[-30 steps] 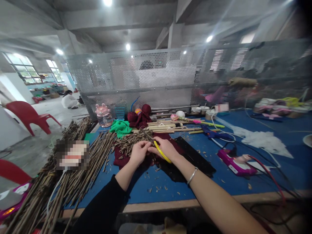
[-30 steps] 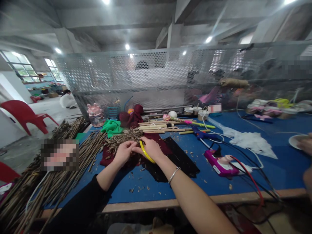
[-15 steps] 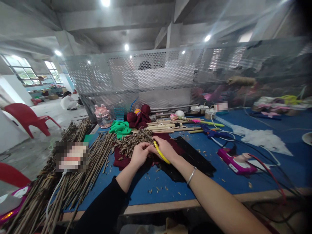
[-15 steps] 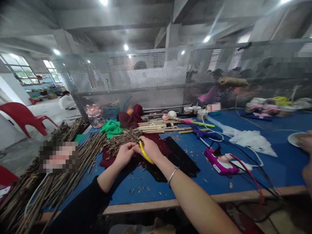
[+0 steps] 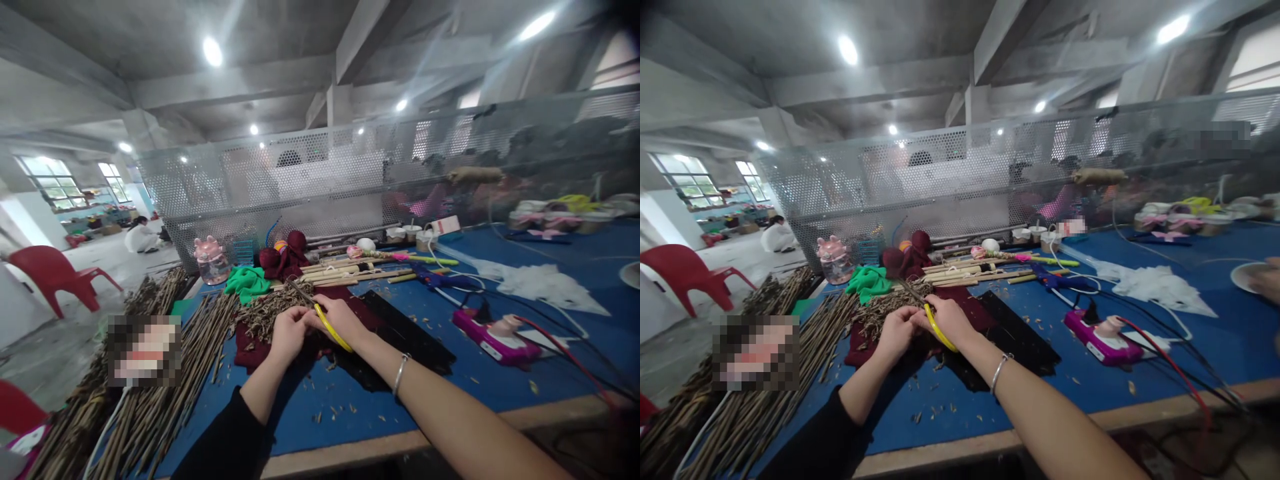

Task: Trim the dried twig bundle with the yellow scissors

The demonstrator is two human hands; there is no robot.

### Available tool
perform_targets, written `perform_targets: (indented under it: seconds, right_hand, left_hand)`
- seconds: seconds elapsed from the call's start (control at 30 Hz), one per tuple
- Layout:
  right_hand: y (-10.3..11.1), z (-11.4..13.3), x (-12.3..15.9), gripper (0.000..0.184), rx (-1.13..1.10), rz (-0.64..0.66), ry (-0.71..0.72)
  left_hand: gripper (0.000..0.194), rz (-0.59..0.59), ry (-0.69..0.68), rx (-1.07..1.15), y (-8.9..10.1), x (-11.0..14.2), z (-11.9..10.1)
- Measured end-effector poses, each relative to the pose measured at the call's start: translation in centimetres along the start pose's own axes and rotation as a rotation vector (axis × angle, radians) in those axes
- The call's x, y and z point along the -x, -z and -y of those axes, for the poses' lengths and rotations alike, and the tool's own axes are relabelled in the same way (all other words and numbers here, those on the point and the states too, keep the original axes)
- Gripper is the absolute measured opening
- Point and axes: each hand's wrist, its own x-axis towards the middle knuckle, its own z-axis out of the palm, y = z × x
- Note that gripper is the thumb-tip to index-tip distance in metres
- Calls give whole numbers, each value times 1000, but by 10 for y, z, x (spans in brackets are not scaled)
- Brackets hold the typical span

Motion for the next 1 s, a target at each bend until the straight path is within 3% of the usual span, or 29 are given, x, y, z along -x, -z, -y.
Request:
perform_targets:
  seconds: [0.27, 0.5, 0.7, 1.0]
  right_hand:
    - [-3, 2, 1, 55, 119, -21, 89]
    - [-6, 1, 0, 47, 96, -31, 65]
    - [-3, 1, 1, 55, 94, -11, 114]
    - [-8, -1, 0, 43, 29, -23, 49]
  left_hand:
    - [26, -59, -93, -66, 8, -3, -3]
    - [27, -16, -34, -6, 4, -1, -3]
    - [27, -43, -122, -83, 9, -3, -4]
    - [30, -4, -96, -46, 12, -7, 2]
